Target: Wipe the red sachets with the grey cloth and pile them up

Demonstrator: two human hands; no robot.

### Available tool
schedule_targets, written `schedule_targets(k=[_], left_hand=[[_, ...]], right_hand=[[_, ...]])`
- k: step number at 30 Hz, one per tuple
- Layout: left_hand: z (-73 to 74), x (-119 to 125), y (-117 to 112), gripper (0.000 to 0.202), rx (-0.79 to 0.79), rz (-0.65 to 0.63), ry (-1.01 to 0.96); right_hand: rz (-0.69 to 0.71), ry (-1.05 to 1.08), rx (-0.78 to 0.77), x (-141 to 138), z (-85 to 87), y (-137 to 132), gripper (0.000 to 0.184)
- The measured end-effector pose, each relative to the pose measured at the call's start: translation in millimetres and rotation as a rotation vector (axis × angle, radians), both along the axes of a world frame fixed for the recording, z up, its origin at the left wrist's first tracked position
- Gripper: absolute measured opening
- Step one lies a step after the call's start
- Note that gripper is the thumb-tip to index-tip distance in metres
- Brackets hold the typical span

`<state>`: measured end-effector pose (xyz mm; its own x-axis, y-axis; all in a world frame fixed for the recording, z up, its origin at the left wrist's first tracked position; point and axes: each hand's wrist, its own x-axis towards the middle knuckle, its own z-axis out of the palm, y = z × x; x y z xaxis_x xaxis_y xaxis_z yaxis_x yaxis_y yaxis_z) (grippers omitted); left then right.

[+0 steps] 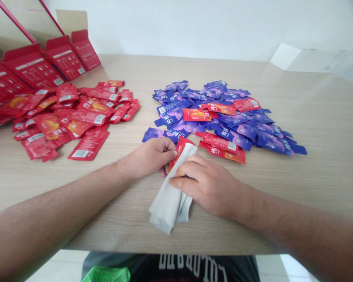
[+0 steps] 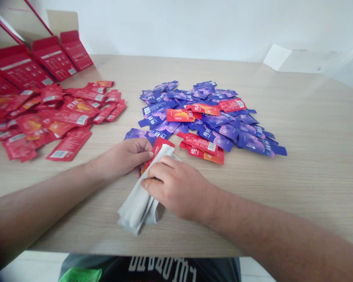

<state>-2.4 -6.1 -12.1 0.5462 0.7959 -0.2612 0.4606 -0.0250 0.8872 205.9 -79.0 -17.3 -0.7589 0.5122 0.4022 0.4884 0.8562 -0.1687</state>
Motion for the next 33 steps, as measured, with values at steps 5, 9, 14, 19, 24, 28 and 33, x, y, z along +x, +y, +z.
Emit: schedule_targets(k=[5,9,14,19,24,28,33], left_hand=[[0.7,0,0,0.016,0.116,-0.001,0.033],[-0.1,0,-1,0.020,-0.019,-0.004,-0.033],[-3.0,-3,0,0.019,-0.133,0.027,-0.177],[-5.7,-5,2,0.021,-0.211,0.022,-0.256],[-6.5,-5,3,0.021,-0.196,0.016,-0.260],[-6.6,-5,3,0.022,-0.216,-0.009,-0.264],[-4.3,-5,3,0.022,-0.189,-0.034,-0.259]], right_hand=[[-0.072,0.069,0.003,-1,-1.8,2,0.027],[0.030,-0.041,-0.016,-1,-1.4,-3,0.024],[-0.002,-0.003,-0.076,17,1.2,1,0.023],[-0.056,0.061,-0.097,26,2.2,7,0.021],[0.040,-0.049,-0.086,20,1.5,1,0.020],[-0.020,0.021,-0.086,26,3.5,5,0.022],[-0.035,0.047,-0.063,25,5.3,4,0.021]])
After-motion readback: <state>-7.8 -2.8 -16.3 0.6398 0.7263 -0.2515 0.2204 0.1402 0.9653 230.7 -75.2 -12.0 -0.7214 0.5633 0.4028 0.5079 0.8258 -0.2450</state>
